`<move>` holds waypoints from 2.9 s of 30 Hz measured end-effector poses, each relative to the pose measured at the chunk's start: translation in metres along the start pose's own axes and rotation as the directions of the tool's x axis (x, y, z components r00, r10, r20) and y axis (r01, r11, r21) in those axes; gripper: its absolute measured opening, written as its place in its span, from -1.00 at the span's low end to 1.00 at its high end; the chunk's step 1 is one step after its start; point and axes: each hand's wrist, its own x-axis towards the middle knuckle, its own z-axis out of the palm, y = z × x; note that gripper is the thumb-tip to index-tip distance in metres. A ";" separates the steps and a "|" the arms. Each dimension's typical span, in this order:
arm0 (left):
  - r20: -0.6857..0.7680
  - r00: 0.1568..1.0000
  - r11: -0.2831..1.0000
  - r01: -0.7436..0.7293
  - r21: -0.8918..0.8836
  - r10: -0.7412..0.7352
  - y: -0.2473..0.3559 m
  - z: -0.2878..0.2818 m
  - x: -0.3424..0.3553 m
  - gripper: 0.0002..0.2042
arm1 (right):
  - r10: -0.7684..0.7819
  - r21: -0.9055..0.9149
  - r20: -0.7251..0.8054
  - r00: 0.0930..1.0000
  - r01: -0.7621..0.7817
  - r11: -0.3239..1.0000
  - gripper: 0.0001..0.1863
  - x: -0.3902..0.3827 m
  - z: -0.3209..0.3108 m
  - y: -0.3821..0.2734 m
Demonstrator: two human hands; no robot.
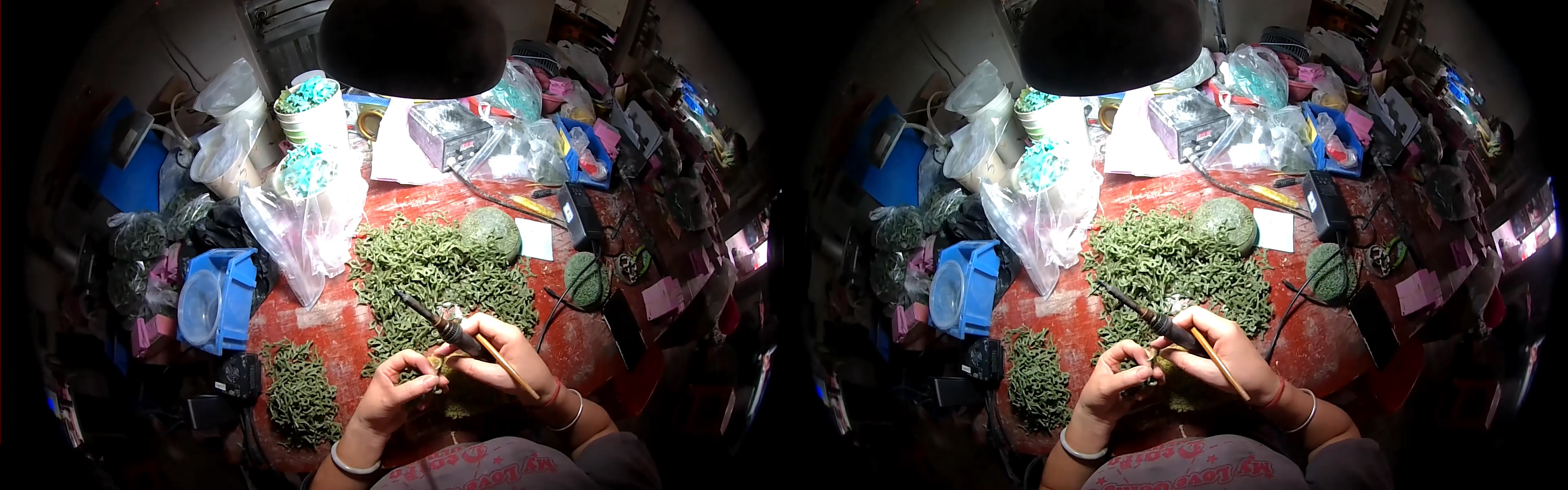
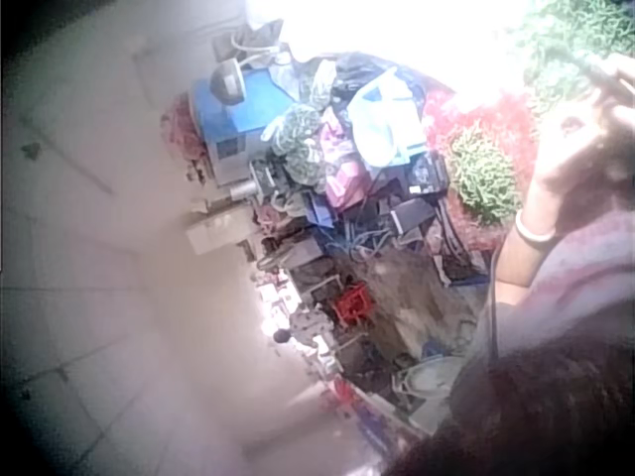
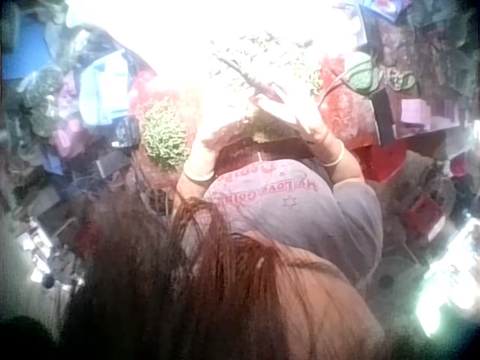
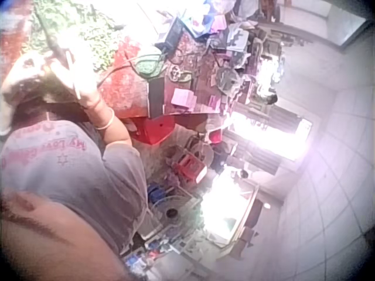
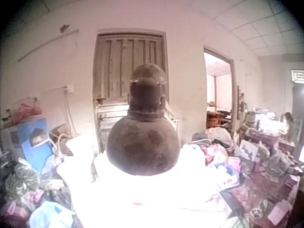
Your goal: The person uses a soldering iron to fuse small green plant-like pieces onto a green foam block, handling the pieces by hand and pressing the tool into them.
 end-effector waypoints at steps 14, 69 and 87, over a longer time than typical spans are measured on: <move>-0.245 0.936 0.940 -0.178 0.290 0.253 -0.005 0.006 0.001 -0.70 | -0.228 -0.827 -0.169 0.959 -0.012 0.562 -0.80 -0.081 -0.036 -0.018; 0.029 0.492 -0.281 0.447 0.849 0.870 0.055 -0.009 -0.090 -0.81 | -0.304 -0.555 -0.343 0.889 0.070 0.829 -0.79 -0.070 -0.032 0.015; 0.198 0.771 -0.344 0.029 0.938 0.606 0.016 0.028 0.043 -0.57 | -0.370 -0.500 -0.197 0.908 0.231 0.834 -0.79 0.014 -0.039 0.025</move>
